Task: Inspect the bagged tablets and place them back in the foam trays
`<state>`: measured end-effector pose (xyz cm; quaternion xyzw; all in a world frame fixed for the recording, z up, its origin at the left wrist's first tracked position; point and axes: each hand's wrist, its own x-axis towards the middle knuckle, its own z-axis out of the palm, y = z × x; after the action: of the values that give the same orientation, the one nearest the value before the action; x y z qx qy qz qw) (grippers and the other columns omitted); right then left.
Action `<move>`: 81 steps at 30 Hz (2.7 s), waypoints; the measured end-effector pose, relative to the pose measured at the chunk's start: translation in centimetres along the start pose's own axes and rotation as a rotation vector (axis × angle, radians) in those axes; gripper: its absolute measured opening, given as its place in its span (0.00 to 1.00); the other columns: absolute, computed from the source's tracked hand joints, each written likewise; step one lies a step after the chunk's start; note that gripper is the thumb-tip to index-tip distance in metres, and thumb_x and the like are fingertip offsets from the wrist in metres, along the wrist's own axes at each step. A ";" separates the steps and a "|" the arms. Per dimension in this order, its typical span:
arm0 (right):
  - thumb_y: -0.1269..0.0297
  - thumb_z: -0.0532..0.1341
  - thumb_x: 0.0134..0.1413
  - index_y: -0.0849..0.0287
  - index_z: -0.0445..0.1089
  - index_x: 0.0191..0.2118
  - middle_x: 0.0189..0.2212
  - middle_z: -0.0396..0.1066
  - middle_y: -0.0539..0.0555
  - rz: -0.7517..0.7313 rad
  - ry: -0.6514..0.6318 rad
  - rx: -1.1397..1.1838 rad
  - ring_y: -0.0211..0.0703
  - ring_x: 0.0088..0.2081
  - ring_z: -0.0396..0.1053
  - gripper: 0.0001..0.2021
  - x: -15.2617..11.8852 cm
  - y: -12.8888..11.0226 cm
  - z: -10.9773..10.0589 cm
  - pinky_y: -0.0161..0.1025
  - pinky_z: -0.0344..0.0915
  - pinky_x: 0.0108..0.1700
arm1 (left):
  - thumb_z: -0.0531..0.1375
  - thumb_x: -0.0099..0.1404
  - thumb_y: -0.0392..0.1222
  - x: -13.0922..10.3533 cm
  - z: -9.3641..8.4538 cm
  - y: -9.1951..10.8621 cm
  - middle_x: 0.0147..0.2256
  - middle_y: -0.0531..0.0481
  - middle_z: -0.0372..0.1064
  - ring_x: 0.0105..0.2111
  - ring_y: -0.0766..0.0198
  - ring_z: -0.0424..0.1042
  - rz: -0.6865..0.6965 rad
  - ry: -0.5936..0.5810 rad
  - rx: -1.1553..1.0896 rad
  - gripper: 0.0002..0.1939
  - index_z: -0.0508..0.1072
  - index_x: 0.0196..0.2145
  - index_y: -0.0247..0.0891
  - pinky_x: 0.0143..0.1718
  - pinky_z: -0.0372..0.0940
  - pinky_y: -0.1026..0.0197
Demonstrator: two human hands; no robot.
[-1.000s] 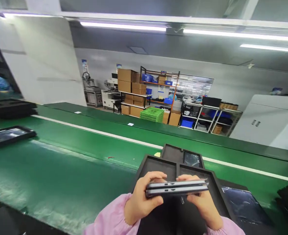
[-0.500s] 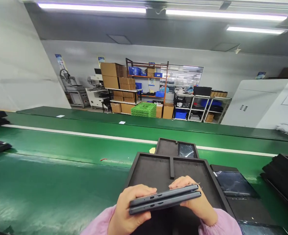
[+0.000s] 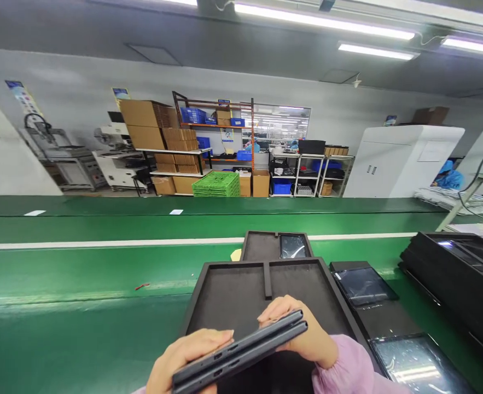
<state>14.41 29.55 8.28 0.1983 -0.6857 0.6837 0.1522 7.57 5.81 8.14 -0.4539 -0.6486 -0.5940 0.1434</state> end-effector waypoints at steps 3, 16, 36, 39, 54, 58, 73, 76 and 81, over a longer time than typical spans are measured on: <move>0.58 0.71 0.41 0.52 0.70 0.37 0.35 0.73 0.53 -0.002 -0.006 -0.002 0.47 0.39 0.70 0.15 -0.4 0.3 0.0 0.43 0.66 0.42 | 0.61 0.57 0.52 0.4 0.3 0.7 0.35 0.46 0.77 0.34 0.52 0.76 0.046 -0.025 -0.024 0.15 0.74 0.42 0.49 0.34 0.72 0.55; 0.54 0.66 0.42 0.57 0.75 0.33 0.38 0.74 0.58 0.344 -0.083 -0.432 0.58 0.44 0.69 0.13 0.7 4.3 -3.4 0.54 0.64 0.49 | 0.60 0.43 0.70 -0.4 2.3 -4.4 0.25 0.45 0.72 0.27 0.56 0.70 -0.412 0.249 -0.235 0.33 0.74 0.30 0.34 0.31 0.66 0.57; 0.57 0.50 0.55 0.58 0.64 0.37 0.15 0.62 0.45 0.469 0.049 -0.548 0.38 0.16 0.60 0.12 8.5 2.0 3.3 0.35 0.56 0.20 | 0.50 0.60 0.42 9.9 6.1 -8.7 0.58 0.37 0.57 0.59 0.56 0.54 -0.657 0.340 -0.390 0.25 0.63 0.53 0.29 0.61 0.45 0.55; 0.57 0.54 0.51 0.58 0.62 0.35 0.24 0.65 0.48 0.379 0.238 -0.337 0.37 0.22 0.63 0.10 11.5 4.3 2.6 0.33 0.60 0.22 | 0.54 0.54 0.38 10.7 5.6 -9.1 0.50 0.40 0.65 0.52 0.53 0.62 -0.662 0.361 -0.407 0.20 0.70 0.45 0.33 0.56 0.53 0.53; 0.61 0.59 0.40 0.59 0.60 0.37 0.19 0.60 0.42 0.531 0.223 0.097 0.30 0.16 0.56 0.15 14.5 5.6 2.4 0.27 0.57 0.14 | 0.56 0.51 0.37 10.5 4.6 -9.4 0.28 0.53 0.68 0.21 0.66 0.68 -0.756 0.330 -0.667 0.14 0.67 0.39 0.37 0.23 0.65 0.61; 0.61 0.60 0.41 0.59 0.60 0.37 0.19 0.61 0.42 0.518 0.200 0.110 0.30 0.15 0.56 0.15 14.5 5.7 2.2 0.28 0.58 0.15 | 0.55 0.53 0.38 10.5 4.7 -9.3 0.26 0.55 0.66 0.16 0.66 0.65 -0.760 0.277 -0.722 0.15 0.64 0.40 0.38 0.17 0.63 0.61; 0.64 0.61 0.44 0.57 0.60 0.46 0.21 0.63 0.45 0.520 0.087 0.079 0.38 0.23 0.62 0.20 13.5 4.3 1.4 0.33 0.60 0.25 | 0.55 0.44 0.35 10.3 4.1 -9.4 0.41 0.46 0.65 0.44 0.56 0.63 -0.691 0.203 -0.605 0.23 0.67 0.42 0.36 0.49 0.57 0.51; 0.65 0.60 0.43 0.57 0.60 0.45 0.23 0.64 0.46 0.516 0.110 0.075 0.37 0.23 0.60 0.20 13.5 4.5 1.4 0.33 0.59 0.24 | 0.55 0.45 0.34 10.4 4.3 -9.4 0.41 0.45 0.65 0.44 0.55 0.63 -0.662 0.201 -0.587 0.24 0.67 0.44 0.36 0.51 0.55 0.50; 0.64 0.61 0.43 0.55 0.59 0.47 0.27 0.65 0.47 0.537 0.101 0.067 0.38 0.27 0.63 0.22 13.3 3.9 1.4 0.34 0.61 0.26 | 0.56 0.45 0.35 10.3 4.3 -9.3 0.46 0.43 0.63 0.48 0.54 0.61 -0.653 0.186 -0.581 0.26 0.66 0.46 0.35 0.53 0.54 0.51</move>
<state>1.01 27.25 11.25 -0.0201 -0.6824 0.7307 -0.0070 -3.65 15.06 8.58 -0.1913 -0.5485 -0.8040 -0.1275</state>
